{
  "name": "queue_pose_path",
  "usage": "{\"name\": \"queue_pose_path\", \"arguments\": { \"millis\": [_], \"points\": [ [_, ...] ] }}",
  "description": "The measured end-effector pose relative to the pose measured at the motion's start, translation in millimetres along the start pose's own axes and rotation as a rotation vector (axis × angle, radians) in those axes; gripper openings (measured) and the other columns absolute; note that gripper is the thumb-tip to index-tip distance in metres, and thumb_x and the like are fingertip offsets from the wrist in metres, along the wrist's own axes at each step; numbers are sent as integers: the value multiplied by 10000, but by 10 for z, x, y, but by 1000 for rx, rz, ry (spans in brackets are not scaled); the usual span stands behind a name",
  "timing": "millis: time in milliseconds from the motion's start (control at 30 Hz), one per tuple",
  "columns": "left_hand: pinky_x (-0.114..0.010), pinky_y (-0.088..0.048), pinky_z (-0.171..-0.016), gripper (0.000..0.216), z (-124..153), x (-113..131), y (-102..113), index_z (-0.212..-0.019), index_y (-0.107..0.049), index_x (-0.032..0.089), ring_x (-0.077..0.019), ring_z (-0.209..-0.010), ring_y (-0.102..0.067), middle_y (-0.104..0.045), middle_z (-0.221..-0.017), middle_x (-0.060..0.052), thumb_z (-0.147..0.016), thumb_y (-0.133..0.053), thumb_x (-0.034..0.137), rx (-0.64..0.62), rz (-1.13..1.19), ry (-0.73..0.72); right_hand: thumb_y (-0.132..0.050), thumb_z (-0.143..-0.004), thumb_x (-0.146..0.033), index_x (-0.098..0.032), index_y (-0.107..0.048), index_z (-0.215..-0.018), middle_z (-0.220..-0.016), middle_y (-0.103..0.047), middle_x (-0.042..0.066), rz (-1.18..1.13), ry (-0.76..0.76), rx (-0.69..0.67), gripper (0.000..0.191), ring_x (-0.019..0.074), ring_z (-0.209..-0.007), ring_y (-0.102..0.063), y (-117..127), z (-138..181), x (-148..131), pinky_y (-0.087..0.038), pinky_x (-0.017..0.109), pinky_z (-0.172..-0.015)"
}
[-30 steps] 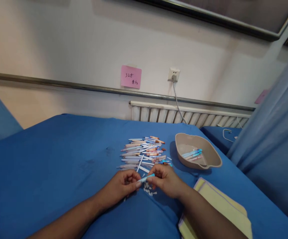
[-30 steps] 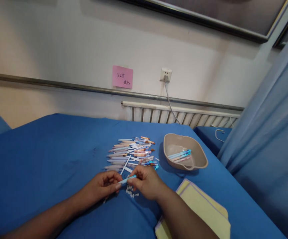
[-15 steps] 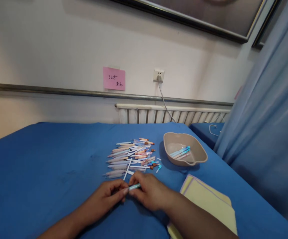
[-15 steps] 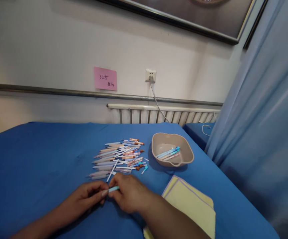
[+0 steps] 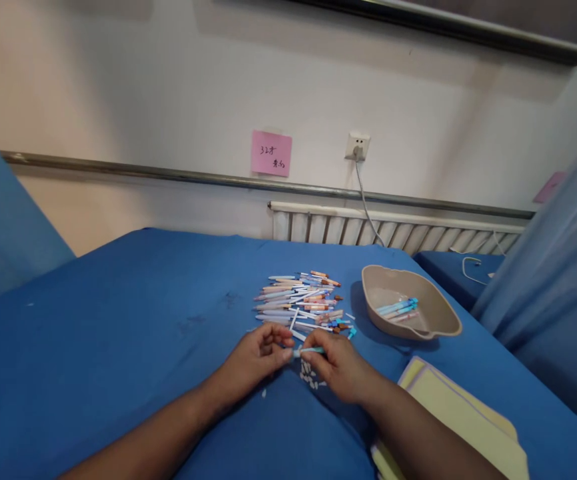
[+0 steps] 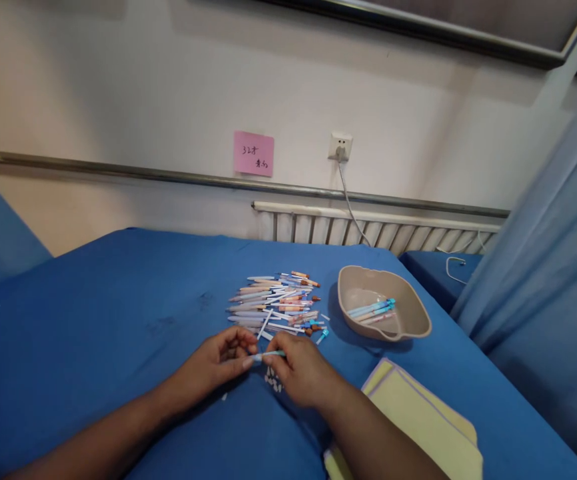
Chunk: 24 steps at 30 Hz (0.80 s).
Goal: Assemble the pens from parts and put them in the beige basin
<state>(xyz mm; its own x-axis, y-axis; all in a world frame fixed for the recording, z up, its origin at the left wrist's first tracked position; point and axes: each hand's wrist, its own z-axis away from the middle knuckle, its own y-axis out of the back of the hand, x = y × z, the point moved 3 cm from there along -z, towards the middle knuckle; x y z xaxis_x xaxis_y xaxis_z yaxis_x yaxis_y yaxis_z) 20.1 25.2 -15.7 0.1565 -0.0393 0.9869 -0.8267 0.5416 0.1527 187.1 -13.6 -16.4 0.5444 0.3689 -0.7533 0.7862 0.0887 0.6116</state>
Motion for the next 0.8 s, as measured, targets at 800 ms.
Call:
{"name": "queue_pose_path", "arguments": {
  "millis": [800],
  "points": [
    [-183, -340, -396, 398, 11, -84, 15, -751, -574, 137, -72, -411, -453, -553, -539, 35, -713, -638, 527, 40, 165, 219, -549, -825, -288, -195, -663, -811, -695, -637, -8, -52, -92, 179, 148, 140, -680, -572, 49, -23, 71, -405, 231, -651]
  ]
}}
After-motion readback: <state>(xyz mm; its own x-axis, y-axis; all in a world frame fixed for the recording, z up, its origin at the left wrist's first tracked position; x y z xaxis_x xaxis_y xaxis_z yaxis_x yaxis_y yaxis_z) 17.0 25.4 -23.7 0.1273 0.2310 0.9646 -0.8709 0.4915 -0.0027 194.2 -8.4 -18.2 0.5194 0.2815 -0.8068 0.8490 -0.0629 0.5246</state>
